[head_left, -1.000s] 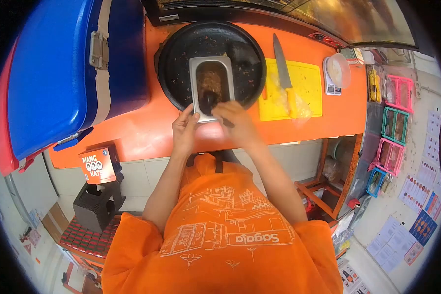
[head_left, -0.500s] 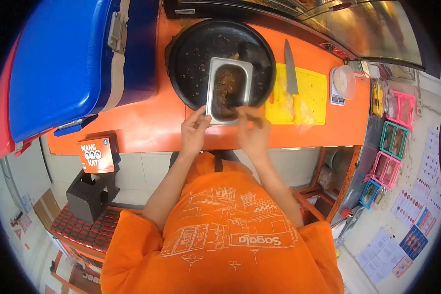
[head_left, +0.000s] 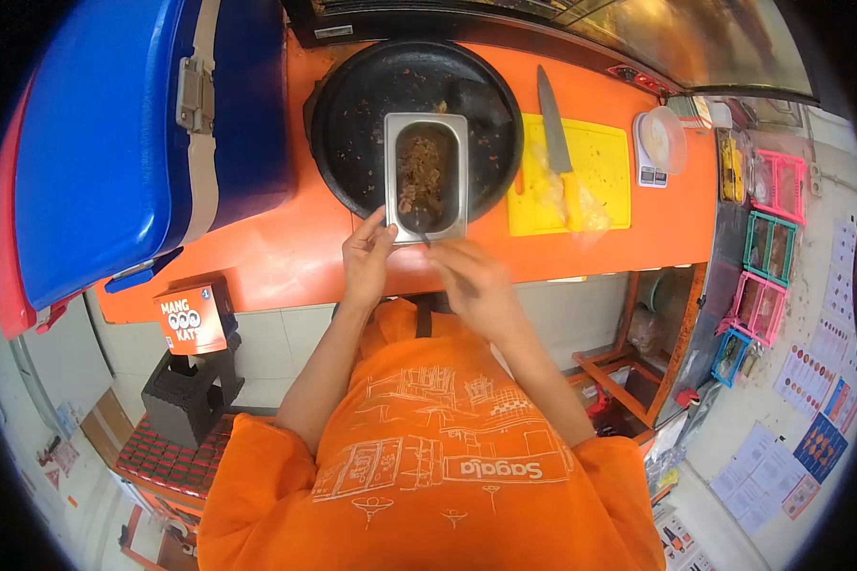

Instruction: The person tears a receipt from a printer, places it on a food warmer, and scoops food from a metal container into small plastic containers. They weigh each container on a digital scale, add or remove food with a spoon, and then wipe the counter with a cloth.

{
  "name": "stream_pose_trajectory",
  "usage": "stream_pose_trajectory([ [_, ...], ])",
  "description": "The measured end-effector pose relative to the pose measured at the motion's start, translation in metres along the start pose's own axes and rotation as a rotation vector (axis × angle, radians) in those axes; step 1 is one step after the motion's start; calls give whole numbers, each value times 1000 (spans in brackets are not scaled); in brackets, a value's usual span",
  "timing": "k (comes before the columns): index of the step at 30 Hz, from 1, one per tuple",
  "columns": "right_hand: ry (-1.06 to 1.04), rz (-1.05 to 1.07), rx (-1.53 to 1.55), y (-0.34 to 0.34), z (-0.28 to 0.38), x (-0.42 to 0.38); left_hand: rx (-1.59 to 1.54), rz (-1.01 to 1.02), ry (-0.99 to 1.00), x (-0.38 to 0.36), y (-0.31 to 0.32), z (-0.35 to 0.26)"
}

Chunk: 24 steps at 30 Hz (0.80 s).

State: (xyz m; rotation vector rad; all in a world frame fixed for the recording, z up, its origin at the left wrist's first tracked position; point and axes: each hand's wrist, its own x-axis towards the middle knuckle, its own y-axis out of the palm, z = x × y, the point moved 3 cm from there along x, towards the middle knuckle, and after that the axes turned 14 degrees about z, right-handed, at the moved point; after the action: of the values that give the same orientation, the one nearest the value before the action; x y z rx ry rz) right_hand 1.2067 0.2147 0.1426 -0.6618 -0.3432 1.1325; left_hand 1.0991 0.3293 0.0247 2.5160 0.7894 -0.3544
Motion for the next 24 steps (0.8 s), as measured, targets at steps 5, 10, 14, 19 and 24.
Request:
stream_pose_trajectory([
  [5, 14, 267, -114, -4, -34, 34, -75, 16, 28, -1, 12, -19],
  [10, -75, -16, -22, -43, -38, 52, -52, -14, 44, -1, 6, -14],
  [14, -113, -52, 36, -23, -64, 63, 27, 10, 17, 1, 2, -5],
  [19, -36, 43, 250, -28, -51, 37, -22, -20, -9, -4, 5, -10],
  [24, -98, 216, 0, -34, -29, 20, -59, -27, 58, 1, 4, -4],
])
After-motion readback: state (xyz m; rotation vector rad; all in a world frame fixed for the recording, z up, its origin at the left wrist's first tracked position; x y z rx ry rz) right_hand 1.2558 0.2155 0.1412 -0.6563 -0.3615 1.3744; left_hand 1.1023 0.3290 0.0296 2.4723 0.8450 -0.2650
